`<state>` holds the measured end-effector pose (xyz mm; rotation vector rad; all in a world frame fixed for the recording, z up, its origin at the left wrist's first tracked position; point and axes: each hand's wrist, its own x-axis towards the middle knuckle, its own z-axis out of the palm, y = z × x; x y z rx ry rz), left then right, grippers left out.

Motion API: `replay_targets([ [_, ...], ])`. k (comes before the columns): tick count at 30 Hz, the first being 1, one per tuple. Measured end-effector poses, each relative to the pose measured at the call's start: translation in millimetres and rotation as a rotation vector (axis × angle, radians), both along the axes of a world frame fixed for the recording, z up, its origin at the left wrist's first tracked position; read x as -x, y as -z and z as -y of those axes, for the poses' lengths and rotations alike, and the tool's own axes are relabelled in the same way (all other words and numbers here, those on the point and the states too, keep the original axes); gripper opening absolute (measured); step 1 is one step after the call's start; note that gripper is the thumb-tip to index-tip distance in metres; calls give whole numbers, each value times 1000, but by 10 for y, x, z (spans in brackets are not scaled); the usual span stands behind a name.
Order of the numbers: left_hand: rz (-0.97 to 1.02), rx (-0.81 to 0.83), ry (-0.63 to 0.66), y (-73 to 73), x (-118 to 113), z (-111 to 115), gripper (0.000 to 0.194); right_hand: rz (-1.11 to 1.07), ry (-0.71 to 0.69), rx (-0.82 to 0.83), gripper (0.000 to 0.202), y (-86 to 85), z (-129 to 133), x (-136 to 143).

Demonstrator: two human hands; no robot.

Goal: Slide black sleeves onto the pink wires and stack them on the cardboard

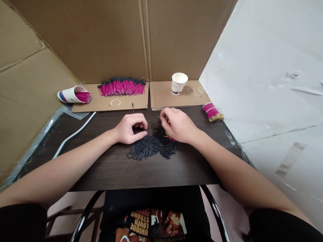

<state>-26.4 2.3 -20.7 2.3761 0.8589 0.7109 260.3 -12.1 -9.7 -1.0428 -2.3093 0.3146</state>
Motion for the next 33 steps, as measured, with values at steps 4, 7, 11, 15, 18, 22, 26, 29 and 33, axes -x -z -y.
replay_targets([
  [4, -77, 32, 149, -13, -5, 34, 19, -33, -66, 20, 10, 53, -23, 15],
  [7, -70, 52, 125, 3, -30, 47, 22, -49, -114, -7, 11, 82, -29, 25],
  [11, -61, 77, 75, 37, -76, 80, 25, -81, -158, -61, 15, 124, -28, 52],
  [15, -69, 62, 79, 72, -89, 94, 19, -100, -181, -62, 19, 175, -28, 81],
  [18, -68, 68, 76, 85, -88, 90, 18, -107, -165, -37, 21, 201, -27, 92],
  [22, -56, 65, 82, 89, -97, 85, 18, -119, -140, -58, 21, 217, -22, 96],
  [26, -47, 81, 57, 86, -112, 84, 19, -125, -97, -98, 18, 222, -19, 93],
  [29, -20, 105, 32, 77, -123, 83, 19, -137, -97, -124, 17, 218, -24, 92],
  [33, 62, 195, -35, 70, -139, 76, 22, -148, -121, -137, 21, 197, -27, 98],
])
